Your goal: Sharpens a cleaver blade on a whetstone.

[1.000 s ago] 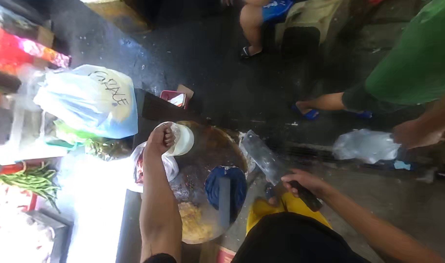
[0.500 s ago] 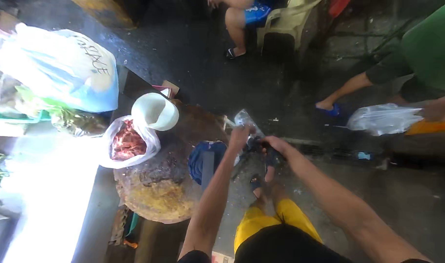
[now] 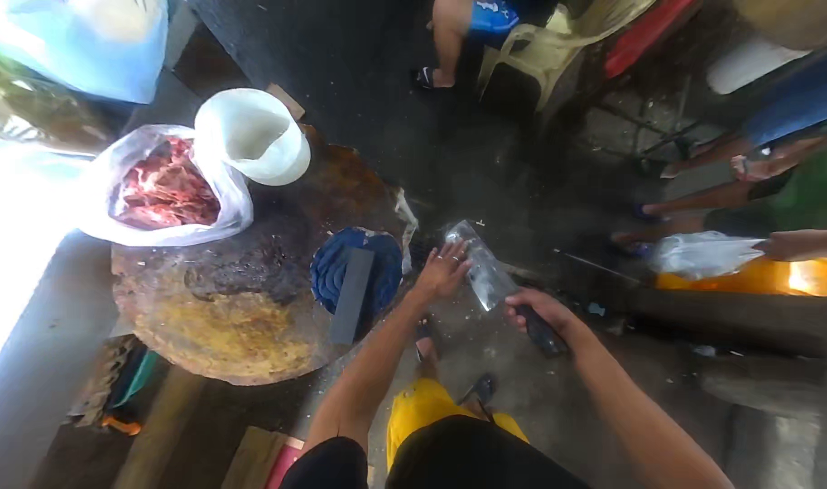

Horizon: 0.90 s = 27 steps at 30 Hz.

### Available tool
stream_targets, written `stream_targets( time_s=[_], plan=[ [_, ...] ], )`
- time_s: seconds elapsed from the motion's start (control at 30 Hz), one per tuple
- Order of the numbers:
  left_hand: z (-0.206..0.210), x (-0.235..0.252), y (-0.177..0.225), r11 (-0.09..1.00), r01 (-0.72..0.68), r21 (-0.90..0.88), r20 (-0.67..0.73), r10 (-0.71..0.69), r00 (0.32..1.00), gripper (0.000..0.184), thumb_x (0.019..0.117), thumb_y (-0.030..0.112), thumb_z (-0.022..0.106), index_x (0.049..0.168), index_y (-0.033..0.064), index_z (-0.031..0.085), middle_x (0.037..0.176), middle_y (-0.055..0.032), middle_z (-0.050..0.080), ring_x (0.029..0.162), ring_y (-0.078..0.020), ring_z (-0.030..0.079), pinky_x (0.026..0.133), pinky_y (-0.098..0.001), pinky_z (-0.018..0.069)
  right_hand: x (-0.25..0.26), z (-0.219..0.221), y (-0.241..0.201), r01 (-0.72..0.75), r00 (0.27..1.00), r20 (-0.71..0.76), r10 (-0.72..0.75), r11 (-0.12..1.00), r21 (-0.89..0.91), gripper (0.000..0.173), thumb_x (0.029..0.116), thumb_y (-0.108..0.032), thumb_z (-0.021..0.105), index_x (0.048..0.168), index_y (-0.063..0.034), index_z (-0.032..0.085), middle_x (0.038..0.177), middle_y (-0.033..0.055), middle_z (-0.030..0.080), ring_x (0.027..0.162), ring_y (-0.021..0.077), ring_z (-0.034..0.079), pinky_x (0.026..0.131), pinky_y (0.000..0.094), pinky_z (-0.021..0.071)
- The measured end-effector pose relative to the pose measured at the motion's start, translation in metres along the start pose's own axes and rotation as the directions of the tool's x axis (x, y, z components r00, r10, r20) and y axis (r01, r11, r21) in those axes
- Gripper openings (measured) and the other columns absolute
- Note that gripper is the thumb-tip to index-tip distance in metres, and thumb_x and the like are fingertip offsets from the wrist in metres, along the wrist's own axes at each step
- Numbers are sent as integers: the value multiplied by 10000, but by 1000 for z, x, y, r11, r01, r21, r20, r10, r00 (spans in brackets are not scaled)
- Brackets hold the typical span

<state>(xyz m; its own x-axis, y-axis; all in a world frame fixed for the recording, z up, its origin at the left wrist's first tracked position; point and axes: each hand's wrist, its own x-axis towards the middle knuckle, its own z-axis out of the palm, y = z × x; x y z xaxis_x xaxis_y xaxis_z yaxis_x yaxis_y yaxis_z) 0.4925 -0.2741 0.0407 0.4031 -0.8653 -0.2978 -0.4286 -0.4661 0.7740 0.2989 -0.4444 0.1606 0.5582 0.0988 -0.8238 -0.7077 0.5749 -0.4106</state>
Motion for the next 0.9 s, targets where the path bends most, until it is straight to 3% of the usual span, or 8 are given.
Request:
stream_targets(
  time_s=[0.1, 0.17, 0.27, 0.3, 0.37, 0.43, 0.63, 0.9],
  plan=[
    [-13, 21, -13, 997, 62, -52, -105, -67, 992, 640, 1094, 525, 277, 1607, 150, 352, 1697, -38, 269, 1580, -259, 198, 1267, -582, 142, -34, 0, 14, 33, 998, -42, -39, 991, -131, 306, 969, -179, 556, 1252, -79, 498, 754, 18, 621, 544, 112, 611, 513, 271, 572],
    [-35, 22, -7, 929, 129, -348, -146, -189, 971, 645, 1105, 488, 285, 1597, 75, 345, 1679, -112, 294, 1555, -281, 273, 1269, -536, 215, -56, 4, 27, 68, 992, -95, -85, 984, -164, 408, 857, -206, 684, 1219, -78, 546, 745, 27, 649, 541, 133, 624, 516, 301, 580],
    [-66, 15, 19, 491, 125, -862, -73, -363, 929, 668, 1099, 542, 230, 1434, 60, 547, 1378, -105, 645, 1231, -203, 638, 1056, -406, 500, -75, 7, 38, 154, 983, -91, -161, 985, -84, 476, 758, -232, 817, 1155, -87, 599, 732, 50, 671, 545, 148, 646, 529, 316, 592],
    [-78, 7, 34, 334, 116, -935, -14, -361, 932, 734, 1091, 569, 166, 1359, 33, 588, 1233, -127, 708, 1083, -217, 699, 957, -404, 557, -78, 8, 39, 184, 980, -61, -187, 981, -53, 469, 742, -235, 840, 1125, -85, 617, 724, 58, 673, 539, 149, 646, 526, 316, 591],
    [-100, -13, 62, 152, 86, -985, 43, -263, 964, 872, 1054, 630, 56, 1326, 11, 607, 1156, -158, 725, 1027, -252, 715, 945, -430, 569, -77, 7, 33, 256, 966, 45, -255, 967, -15, 424, 737, -253, 873, 1064, -86, 662, 713, 63, 669, 532, 141, 637, 520, 313, 584],
    [-113, -36, 89, 148, 35, -988, 1, -223, 975, 912, 1037, 647, 19, 1321, 12, 608, 1153, -147, 723, 1032, -236, 710, 964, -422, 560, -70, 5, 23, 320, 934, 171, -314, 948, -7, 352, 759, -274, 873, 1009, -103, 695, 702, 52, 666, 533, 130, 634, 525, 310, 583],
    [-136, -76, 138, 163, -102, -981, -156, -368, 917, 845, 1034, 671, 78, 1349, 86, 601, 1171, -85, 710, 989, -164, 685, 886, -362, 554, -44, 12, -8, 346, 850, 396, -347, 935, 77, 241, 810, -173, 823, 1009, -96, 712, 706, 72, 670, 539, 144, 640, 535, 322, 585],
    [-130, -97, 135, 79, -267, -961, -273, -451, 850, 931, 986, 745, 54, 1433, 109, 566, 1228, -133, 708, 1085, -235, 692, 965, -453, 549, -28, 7, -39, 229, 815, 541, -207, 973, 29, 216, 846, -187, 804, 1013, -91, 707, 697, 75, 667, 530, 142, 636, 532, 315, 582]
  ],
)
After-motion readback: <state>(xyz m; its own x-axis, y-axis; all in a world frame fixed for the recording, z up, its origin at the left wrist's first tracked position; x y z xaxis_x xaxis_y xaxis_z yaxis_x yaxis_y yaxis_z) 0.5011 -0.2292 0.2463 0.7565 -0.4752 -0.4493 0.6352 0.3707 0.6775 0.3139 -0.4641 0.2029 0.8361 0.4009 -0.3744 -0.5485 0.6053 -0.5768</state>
